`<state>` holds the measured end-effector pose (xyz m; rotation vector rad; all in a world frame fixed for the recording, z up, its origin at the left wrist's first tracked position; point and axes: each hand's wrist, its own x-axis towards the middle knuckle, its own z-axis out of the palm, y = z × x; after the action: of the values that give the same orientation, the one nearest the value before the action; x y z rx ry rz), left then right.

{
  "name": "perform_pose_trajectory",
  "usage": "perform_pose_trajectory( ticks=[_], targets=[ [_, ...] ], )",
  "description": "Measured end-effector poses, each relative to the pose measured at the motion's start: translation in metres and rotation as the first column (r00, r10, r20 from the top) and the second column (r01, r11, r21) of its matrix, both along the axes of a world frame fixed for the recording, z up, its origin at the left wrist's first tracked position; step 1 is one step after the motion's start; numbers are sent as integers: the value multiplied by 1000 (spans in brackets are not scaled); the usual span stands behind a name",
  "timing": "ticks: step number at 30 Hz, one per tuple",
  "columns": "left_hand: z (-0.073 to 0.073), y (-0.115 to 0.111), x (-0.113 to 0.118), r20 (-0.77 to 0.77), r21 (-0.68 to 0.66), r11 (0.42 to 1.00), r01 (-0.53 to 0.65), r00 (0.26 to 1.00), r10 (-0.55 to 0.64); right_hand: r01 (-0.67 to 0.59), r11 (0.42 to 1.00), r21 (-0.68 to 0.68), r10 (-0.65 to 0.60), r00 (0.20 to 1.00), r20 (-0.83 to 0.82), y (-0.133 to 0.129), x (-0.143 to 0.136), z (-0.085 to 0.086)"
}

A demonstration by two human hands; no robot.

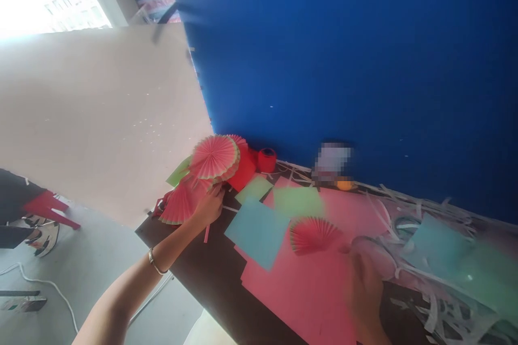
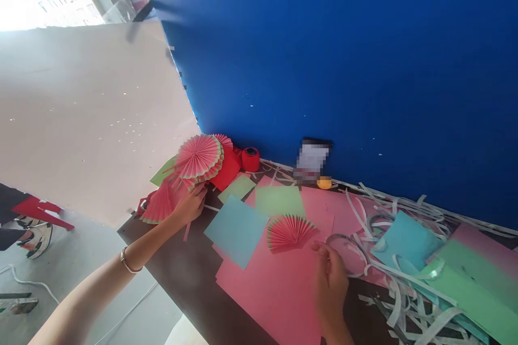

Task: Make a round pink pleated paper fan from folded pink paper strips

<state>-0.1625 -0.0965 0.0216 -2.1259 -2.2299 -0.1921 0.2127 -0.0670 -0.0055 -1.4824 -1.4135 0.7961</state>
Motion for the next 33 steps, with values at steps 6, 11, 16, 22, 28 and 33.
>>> perform_pose_trajectory(
  ticks=[6,11,16,22,28,33],
  targets=[
    [29,3,-9,106,241,970,-27,994,1,4,1000,-8,-4,1000,17,1,2,-3],
    [36,4,-16,109,194,981,20,993,-42,0,1000,-12,0,1000,7,2,1,-5],
    [11,1,-6,31,70,997,19,999,-21,-18,999,-33,18,1000,6,0,0,-4],
    [-15,-5,4,3,-26,1000,-11,1000,12,-38,998,-45,38,999,-14,-2,0,-2],
    [-18,-11,-1,32,9,998,63,997,-63,-42,998,-47,41,999,-11,0,-1,-2],
    [-5,-25,3,174,220,973,71,978,-111,-46,998,-32,46,999,-8,-2,-1,0]
  ],
)
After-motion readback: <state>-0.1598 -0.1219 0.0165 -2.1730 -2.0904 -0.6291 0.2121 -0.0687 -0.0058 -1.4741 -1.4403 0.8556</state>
